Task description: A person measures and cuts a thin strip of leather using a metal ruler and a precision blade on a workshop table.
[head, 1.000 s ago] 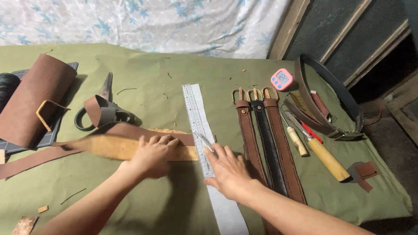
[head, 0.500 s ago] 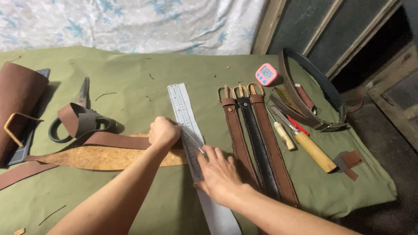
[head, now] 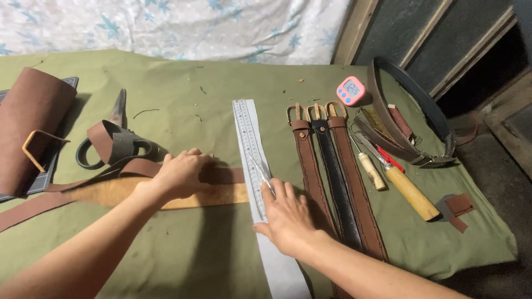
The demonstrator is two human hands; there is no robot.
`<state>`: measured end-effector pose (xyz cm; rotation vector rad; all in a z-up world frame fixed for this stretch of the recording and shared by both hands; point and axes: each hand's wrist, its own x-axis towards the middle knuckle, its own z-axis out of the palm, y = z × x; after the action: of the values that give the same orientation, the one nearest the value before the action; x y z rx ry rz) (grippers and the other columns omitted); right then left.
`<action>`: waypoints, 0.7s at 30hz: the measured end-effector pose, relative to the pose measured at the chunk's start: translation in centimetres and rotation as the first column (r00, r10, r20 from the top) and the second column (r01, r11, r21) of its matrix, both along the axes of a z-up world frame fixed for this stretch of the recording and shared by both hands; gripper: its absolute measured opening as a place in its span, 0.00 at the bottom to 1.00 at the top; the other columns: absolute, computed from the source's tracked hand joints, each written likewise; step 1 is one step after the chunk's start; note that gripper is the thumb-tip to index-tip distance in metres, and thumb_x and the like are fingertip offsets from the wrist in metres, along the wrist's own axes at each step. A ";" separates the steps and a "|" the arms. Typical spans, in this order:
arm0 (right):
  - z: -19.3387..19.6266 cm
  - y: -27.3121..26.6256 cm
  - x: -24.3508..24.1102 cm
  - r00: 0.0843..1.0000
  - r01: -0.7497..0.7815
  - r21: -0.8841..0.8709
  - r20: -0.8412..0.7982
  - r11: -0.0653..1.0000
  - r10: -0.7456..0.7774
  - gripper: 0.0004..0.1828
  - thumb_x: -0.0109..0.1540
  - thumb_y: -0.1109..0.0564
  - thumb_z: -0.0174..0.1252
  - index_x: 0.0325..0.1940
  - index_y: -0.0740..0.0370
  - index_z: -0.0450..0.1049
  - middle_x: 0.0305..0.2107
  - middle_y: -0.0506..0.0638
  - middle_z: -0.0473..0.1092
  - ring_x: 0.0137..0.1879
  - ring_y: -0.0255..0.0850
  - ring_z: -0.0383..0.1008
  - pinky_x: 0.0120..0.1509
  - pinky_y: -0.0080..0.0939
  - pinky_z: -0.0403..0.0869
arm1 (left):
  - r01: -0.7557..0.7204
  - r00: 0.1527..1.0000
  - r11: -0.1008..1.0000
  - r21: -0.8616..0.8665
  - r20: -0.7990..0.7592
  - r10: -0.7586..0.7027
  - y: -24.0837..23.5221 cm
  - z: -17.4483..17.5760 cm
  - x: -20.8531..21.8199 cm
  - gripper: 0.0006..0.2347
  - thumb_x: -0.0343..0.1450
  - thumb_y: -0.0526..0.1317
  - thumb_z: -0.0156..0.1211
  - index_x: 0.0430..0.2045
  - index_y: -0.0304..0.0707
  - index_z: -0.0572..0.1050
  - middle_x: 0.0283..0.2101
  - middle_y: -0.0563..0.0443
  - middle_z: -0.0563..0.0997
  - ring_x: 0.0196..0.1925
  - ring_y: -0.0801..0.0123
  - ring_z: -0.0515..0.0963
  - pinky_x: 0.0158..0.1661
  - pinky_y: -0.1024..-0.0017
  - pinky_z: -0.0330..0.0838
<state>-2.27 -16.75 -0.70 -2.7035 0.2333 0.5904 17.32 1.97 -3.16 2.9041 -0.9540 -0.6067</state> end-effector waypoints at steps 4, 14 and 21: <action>0.1 0.1 0.0 1.000 0.002 -0.014 -0.018 1.000 -0.003 0.53 0.65 0.43 0.65 0.80 0.57 0.38 0.75 0.55 0.38 0.79 0.53 0.37 0.79 0.72 0.45 | -0.027 0.999 0.988 0.149 0.047 0.020 -0.7 -0.8 1.3 0.35 0.57 0.60 0.73 0.59 0.55 0.69 0.54 0.51 0.73 0.58 0.57 0.70 0.57 0.54 0.59; -0.5 0.3 0.0 1.000 -0.015 -0.077 -0.016 0.997 0.014 0.54 0.65 0.41 0.64 0.81 0.56 0.36 0.76 0.56 0.36 0.80 0.53 0.35 0.80 0.66 0.41 | -0.187 0.973 0.982 0.038 -0.129 0.190 -0.2 3.0 0.8 0.18 0.67 0.62 0.58 0.44 0.62 0.79 0.40 0.57 0.86 0.46 0.63 0.81 0.53 0.62 0.64; -1.2 0.2 0.3 0.999 -0.044 -0.132 -0.008 0.990 0.044 0.53 0.64 0.40 0.64 0.81 0.55 0.37 0.75 0.54 0.39 0.77 0.52 0.41 0.78 0.65 0.45 | -0.172 0.983 0.985 0.023 -0.065 0.173 0.8 2.1 2.5 0.14 0.69 0.55 0.60 0.46 0.62 0.79 0.47 0.56 0.85 0.51 0.57 0.81 0.56 0.57 0.59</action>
<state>-1.99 -16.56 -1.88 -2.8415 0.2219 0.6156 19.80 2.75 -1.03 2.9190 -0.6834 -0.6974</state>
